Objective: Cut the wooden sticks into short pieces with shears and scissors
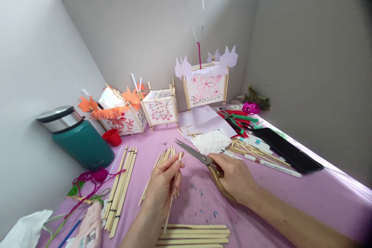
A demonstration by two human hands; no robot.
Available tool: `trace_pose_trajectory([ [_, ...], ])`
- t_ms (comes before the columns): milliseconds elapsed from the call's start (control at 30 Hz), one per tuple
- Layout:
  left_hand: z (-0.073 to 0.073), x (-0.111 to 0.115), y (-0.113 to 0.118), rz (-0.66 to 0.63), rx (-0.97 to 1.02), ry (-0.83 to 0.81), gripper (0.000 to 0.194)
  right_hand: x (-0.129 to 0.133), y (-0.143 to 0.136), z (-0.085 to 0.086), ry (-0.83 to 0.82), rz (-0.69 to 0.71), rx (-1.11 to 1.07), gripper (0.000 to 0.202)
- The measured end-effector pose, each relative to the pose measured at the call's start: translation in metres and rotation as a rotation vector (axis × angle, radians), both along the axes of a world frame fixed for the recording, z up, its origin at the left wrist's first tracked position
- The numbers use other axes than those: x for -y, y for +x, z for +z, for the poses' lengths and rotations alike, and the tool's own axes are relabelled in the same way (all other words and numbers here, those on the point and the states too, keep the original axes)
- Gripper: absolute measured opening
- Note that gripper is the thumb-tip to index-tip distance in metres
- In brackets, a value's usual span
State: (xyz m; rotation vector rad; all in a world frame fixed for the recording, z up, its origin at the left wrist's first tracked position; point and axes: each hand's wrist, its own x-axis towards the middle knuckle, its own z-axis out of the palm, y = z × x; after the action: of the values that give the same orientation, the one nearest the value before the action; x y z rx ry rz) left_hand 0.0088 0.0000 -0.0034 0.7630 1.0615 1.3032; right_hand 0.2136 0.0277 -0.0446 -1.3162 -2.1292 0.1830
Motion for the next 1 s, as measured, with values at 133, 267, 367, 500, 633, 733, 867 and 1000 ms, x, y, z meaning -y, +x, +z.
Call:
trace_pose_trajectory([
  [133, 0.000, -0.001, 0.001, -0.035, 0.061, 0.003, 0.036, -0.003, 0.006, 0.002, 0.029, -0.009, -0.111, 0.026],
  [267, 0.000, 0.000, 0.002, -0.055, 0.091, 0.022, 0.034, -0.005, 0.007, 0.003, 0.063, 0.032, -0.192, 0.031],
  [367, 0.002, 0.001, 0.003, -0.080, 0.097, 0.042, 0.032, -0.005, 0.006, 0.002, 0.041, 0.062, -0.196, 0.031],
  [500, 0.003, 0.002, 0.004, -0.111, 0.077, 0.049, 0.031, -0.002, 0.005, 0.002, 0.010, 0.089, -0.150, 0.032],
  [633, 0.003, 0.004, 0.005, -0.116, 0.058, 0.045, 0.024, 0.002, 0.003, 0.006, -0.020, 0.113, -0.060, 0.032],
  [733, 0.002, 0.004, 0.005, -0.130, 0.014, 0.043, 0.022, 0.003, 0.002, 0.010, -0.028, 0.121, -0.005, 0.033],
  [867, 0.000, 0.005, 0.006, -0.153, -0.003, 0.041, 0.022, 0.005, 0.001, 0.010, -0.021, 0.113, 0.021, 0.032],
  [1000, 0.000, 0.005, 0.007, -0.159, 0.002, 0.035, 0.024, 0.007, 0.000, 0.008, -0.008, 0.120, 0.035, 0.033],
])
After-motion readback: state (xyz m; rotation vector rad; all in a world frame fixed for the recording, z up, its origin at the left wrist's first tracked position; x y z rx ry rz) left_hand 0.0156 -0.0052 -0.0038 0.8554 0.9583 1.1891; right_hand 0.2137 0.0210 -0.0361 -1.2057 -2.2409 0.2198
